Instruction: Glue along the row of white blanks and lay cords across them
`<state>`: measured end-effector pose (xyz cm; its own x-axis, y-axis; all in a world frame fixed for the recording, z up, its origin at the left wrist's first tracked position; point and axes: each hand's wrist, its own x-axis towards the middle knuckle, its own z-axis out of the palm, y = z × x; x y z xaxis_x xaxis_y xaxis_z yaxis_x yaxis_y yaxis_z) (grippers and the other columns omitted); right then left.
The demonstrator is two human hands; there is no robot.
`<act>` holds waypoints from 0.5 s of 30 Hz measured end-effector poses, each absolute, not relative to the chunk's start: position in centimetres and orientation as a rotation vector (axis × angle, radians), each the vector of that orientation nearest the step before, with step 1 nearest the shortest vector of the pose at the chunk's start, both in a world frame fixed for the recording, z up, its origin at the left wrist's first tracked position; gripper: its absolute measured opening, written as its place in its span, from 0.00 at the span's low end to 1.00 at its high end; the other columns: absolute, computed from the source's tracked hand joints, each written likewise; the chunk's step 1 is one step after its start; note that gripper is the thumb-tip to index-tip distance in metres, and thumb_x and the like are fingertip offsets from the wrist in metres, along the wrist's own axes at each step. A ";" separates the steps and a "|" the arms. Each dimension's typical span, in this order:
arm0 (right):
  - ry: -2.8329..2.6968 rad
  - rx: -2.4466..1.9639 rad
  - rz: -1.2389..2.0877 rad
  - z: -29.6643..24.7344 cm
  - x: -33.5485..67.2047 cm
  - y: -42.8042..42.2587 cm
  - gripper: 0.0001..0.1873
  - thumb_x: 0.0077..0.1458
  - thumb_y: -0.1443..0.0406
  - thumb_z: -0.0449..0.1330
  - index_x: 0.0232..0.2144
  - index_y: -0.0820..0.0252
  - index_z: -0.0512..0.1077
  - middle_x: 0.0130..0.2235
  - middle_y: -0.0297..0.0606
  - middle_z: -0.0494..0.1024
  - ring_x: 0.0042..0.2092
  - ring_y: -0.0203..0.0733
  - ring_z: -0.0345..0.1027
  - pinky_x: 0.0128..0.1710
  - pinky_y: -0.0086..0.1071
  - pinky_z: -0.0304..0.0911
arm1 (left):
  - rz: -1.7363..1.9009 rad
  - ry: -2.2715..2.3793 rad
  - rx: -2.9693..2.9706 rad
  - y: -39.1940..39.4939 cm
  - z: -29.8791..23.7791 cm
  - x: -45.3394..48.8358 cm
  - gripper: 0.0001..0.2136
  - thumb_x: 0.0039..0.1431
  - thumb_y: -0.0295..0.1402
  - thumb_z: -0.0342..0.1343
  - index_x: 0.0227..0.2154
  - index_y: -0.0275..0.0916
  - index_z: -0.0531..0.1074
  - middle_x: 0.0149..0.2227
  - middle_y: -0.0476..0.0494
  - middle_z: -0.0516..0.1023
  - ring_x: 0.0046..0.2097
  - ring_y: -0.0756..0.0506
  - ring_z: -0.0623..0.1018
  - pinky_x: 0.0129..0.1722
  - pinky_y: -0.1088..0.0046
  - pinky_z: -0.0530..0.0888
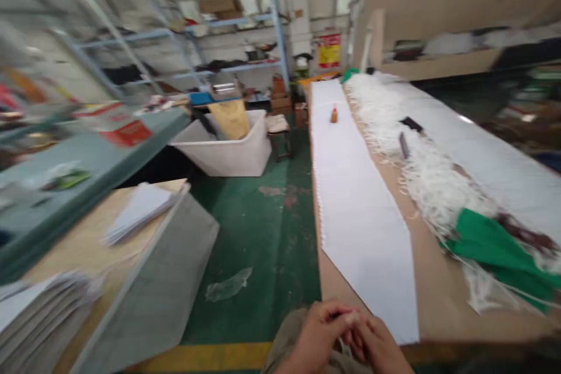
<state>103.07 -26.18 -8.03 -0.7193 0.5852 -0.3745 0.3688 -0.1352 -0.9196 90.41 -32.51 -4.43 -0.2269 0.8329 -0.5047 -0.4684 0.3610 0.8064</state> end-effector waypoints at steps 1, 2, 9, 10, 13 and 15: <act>-1.815 -1.101 2.032 -8.3 102.8 -26.1 0.39 0.58 0.31 0.42 0.21 0.53 0.70 0.19 0.32 0.63 0.22 0.39 0.58 0.23 0.36 0.57 | 1.258 1.271 0.348 -32.0 -4.3 89.7 0.22 0.44 0.51 0.71 0.30 0.34 0.80 0.22 0.46 0.71 0.27 0.47 0.71 0.32 0.70 0.70; -1.715 -1.101 2.057 -8.4 102.3 -26.0 0.38 0.57 0.31 0.44 0.21 0.54 0.69 0.18 0.32 0.62 0.21 0.37 0.56 0.24 0.34 0.54 | 1.250 1.226 0.327 -31.6 -4.1 88.8 0.21 0.45 0.49 0.71 0.30 0.34 0.80 0.22 0.47 0.71 0.27 0.48 0.71 0.31 0.71 0.69; -1.615 -1.123 1.924 -7.2 98.4 -25.1 0.32 0.60 0.38 0.54 0.24 0.59 0.71 0.20 0.28 0.63 0.23 0.33 0.53 0.26 0.29 0.49 | 1.092 1.137 0.318 -29.1 -3.3 83.3 0.11 0.44 0.36 0.70 0.27 0.33 0.79 0.27 0.46 0.76 0.28 0.51 0.69 0.31 0.76 0.66; -1.660 -1.155 1.867 -7.3 98.1 -25.0 0.31 0.60 0.40 0.55 0.24 0.59 0.71 0.20 0.29 0.64 0.24 0.33 0.54 0.26 0.29 0.50 | 1.062 1.140 0.325 -28.7 -3.5 82.7 0.10 0.44 0.35 0.69 0.26 0.33 0.78 0.26 0.46 0.75 0.28 0.51 0.69 0.31 0.76 0.67; -1.762 -1.324 1.709 -8.0 97.4 -24.5 0.26 0.61 0.46 0.57 0.23 0.59 0.69 0.22 0.29 0.66 0.26 0.33 0.57 0.27 0.28 0.50 | 0.954 1.128 0.353 -27.5 -4.4 81.3 0.09 0.45 0.34 0.66 0.27 0.33 0.79 0.24 0.46 0.74 0.28 0.50 0.70 0.31 0.75 0.68; -1.788 -1.428 1.633 -8.4 97.5 -23.8 0.21 0.62 0.51 0.58 0.25 0.59 0.69 0.24 0.29 0.70 0.27 0.33 0.59 0.28 0.28 0.51 | 0.902 1.112 0.359 -26.7 -5.0 80.7 0.10 0.44 0.34 0.64 0.30 0.32 0.80 0.26 0.45 0.76 0.29 0.49 0.71 0.32 0.74 0.69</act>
